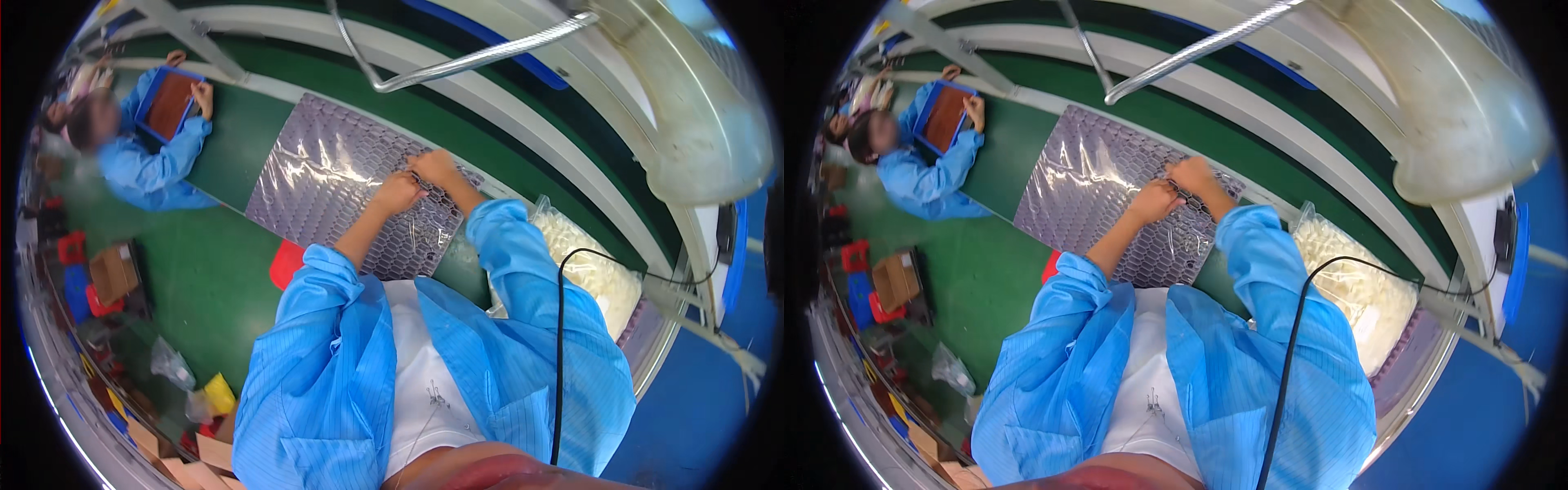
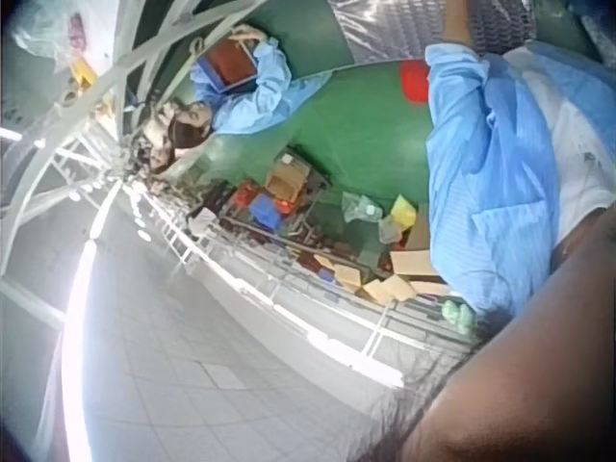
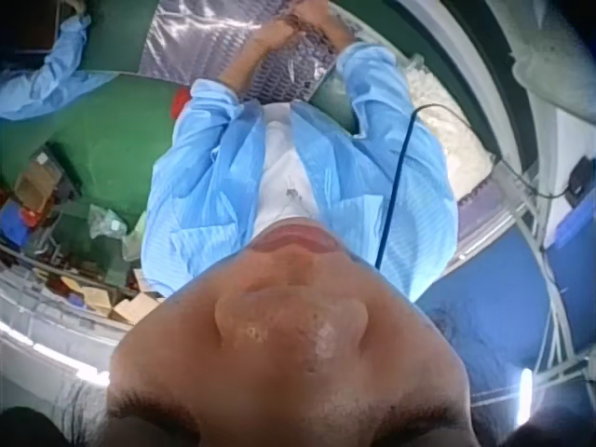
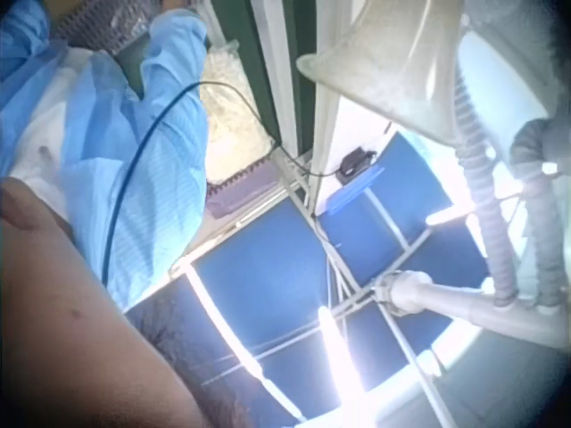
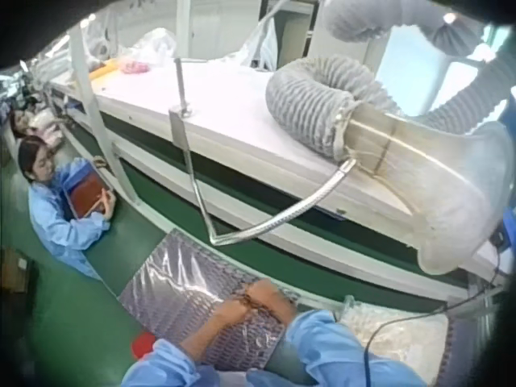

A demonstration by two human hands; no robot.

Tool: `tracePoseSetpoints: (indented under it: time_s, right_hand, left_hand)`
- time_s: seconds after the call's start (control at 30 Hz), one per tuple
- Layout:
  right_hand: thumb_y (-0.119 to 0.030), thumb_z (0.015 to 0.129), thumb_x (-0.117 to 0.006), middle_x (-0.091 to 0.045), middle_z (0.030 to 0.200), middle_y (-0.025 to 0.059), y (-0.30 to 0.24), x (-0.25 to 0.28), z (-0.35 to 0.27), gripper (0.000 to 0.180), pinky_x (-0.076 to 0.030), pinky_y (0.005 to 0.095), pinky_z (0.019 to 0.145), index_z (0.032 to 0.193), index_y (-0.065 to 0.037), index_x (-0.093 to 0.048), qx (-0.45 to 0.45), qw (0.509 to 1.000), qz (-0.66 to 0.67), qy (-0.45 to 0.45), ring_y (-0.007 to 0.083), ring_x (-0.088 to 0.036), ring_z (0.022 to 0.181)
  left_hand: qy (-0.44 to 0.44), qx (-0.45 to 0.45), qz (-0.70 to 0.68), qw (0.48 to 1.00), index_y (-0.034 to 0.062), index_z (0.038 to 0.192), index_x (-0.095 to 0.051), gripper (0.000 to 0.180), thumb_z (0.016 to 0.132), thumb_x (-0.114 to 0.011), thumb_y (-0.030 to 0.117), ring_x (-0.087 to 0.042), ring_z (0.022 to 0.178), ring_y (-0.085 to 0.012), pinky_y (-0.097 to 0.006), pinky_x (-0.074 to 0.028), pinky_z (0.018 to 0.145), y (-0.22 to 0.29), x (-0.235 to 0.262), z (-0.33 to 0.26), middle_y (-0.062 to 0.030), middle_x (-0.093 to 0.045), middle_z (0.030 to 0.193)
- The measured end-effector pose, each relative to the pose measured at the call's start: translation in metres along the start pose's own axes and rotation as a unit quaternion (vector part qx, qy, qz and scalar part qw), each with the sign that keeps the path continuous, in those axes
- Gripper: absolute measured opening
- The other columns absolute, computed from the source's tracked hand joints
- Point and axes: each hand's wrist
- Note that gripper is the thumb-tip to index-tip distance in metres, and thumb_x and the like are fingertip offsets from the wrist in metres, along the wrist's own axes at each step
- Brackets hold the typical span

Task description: The person places white cylindrical objects into purple capsule halves and then closes them. The person works at a green table, handling a stack of purple capsule shells and a bag of white objects, assembling them one by one.

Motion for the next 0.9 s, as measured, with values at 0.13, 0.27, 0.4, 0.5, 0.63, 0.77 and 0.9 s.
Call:
tracePoseSetpoints:
  time_s: [0.13, 0.27, 0.4, 0.5, 0.63, 0.77, 0.9]
  right_hand:
    - [-0.048, 0.086, -0.051, -0.065, 0.071, 0.0145, 0.024, 0.016, 0.016, 0.033, -0.049, 0.0469, 0.061, 0.083, -0.019, -0.065, 0.005, 1.0, 0.027, 0.01, 0.0329, -0.064, 0.073]
    - [-0.049, 0.087, -0.051, -0.067, 0.082, 0.0125, 0.045, 0.014, 0.027, 0.034, -0.05, 0.0463, 0.068, 0.084, -0.018, -0.067, -0.034, 0.998, 0.059, -0.016, 0.0337, -0.064, 0.08]
    - [-0.047, 0.086, -0.053, -0.066, 0.08, 0.0136, 0.047, 0.004, 0.02, 0.032, -0.05, 0.0457, 0.067, 0.081, -0.017, -0.065, -0.121, 0.982, 0.142, 0.025, 0.0354, -0.063, 0.079]
    - [-0.046, 0.086, -0.054, -0.066, 0.082, 0.0136, 0.038, 0.006, 0.02, 0.031, -0.05, 0.0458, 0.07, 0.087, -0.017, -0.064, -0.147, 0.981, 0.127, 0.031, 0.0349, -0.063, 0.082]
    - [-0.035, 0.084, -0.059, -0.065, 0.096, 0.0094, 0.03, -0.001, 0.015, 0.022, -0.051, 0.0464, 0.071, 0.097, -0.017, -0.062, -0.152, 0.985, 0.07, 0.029, 0.0331, -0.064, 0.085]
    - [-0.025, 0.082, -0.059, -0.06, 0.099, 0.005, -0.016, 0.017, 0.018, 0.018, -0.051, 0.0451, 0.068, 0.098, -0.017, -0.059, -0.061, 0.981, 0.122, 0.134, 0.033, -0.064, 0.079]
    - [-0.018, 0.077, -0.06, -0.057, 0.095, 0.0037, -0.042, 0.004, 0.038, 0.02, -0.05, 0.0431, 0.063, 0.097, -0.018, -0.058, 0.063, 0.977, 0.17, 0.114, 0.03, -0.063, 0.076]
  left_hand:
    - [0.053, 0.09, -0.014, 0.994, 0.0021, 0.065, -0.061, 0.039, 0.088, -0.055, 0.032, -0.06, 0.068, -0.0319, -0.042, -0.047, 0.071, 0.025, 0.009, -0.009, -0.0147, -0.063, 0.069]
    - [0.039, 0.137, -0.001, 0.99, 0.0035, 0.061, -0.057, 0.038, 0.088, -0.056, 0.03, -0.059, 0.062, -0.033, -0.043, -0.046, 0.067, 0.049, 0.02, -0.038, -0.0135, -0.06, 0.063]
    - [0.097, 0.135, -0.06, 0.984, 0.0018, 0.067, -0.056, 0.026, 0.085, -0.062, 0.021, -0.058, 0.069, -0.032, -0.042, -0.046, 0.063, 0.065, 0.042, -0.056, -0.0124, -0.055, 0.067]
    - [0.06, 0.121, -0.122, 0.983, 0.0014, 0.073, -0.059, 0.017, 0.082, -0.064, 0.015, -0.057, 0.075, -0.0319, -0.041, -0.046, 0.069, 0.036, 0.046, -0.054, -0.0139, -0.054, 0.072]
    - [0.0, 0.024, -0.069, 0.997, 0.0027, 0.081, -0.06, 0.011, 0.078, -0.064, 0.013, -0.056, 0.088, -0.0314, -0.039, -0.045, 0.085, -0.026, 0.068, -0.036, -0.0128, -0.058, 0.086]
    - [-0.102, -0.063, -0.005, 0.993, 0.004, 0.083, -0.061, 0.012, 0.076, -0.064, 0.013, -0.055, 0.092, -0.0301, -0.037, -0.043, 0.093, -0.057, 0.083, -0.026, -0.0113, -0.058, 0.092]
    - [-0.011, -0.089, -0.006, 0.996, 0.0042, 0.083, -0.059, 0.014, 0.072, -0.064, 0.011, -0.056, 0.087, -0.0284, -0.038, -0.045, 0.085, -0.049, 0.069, -0.025, -0.0101, -0.056, 0.086]
Point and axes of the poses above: each hand's wrist, its own z-axis towards the middle knuckle, its own x-axis out of the back of the hand, y = z × x
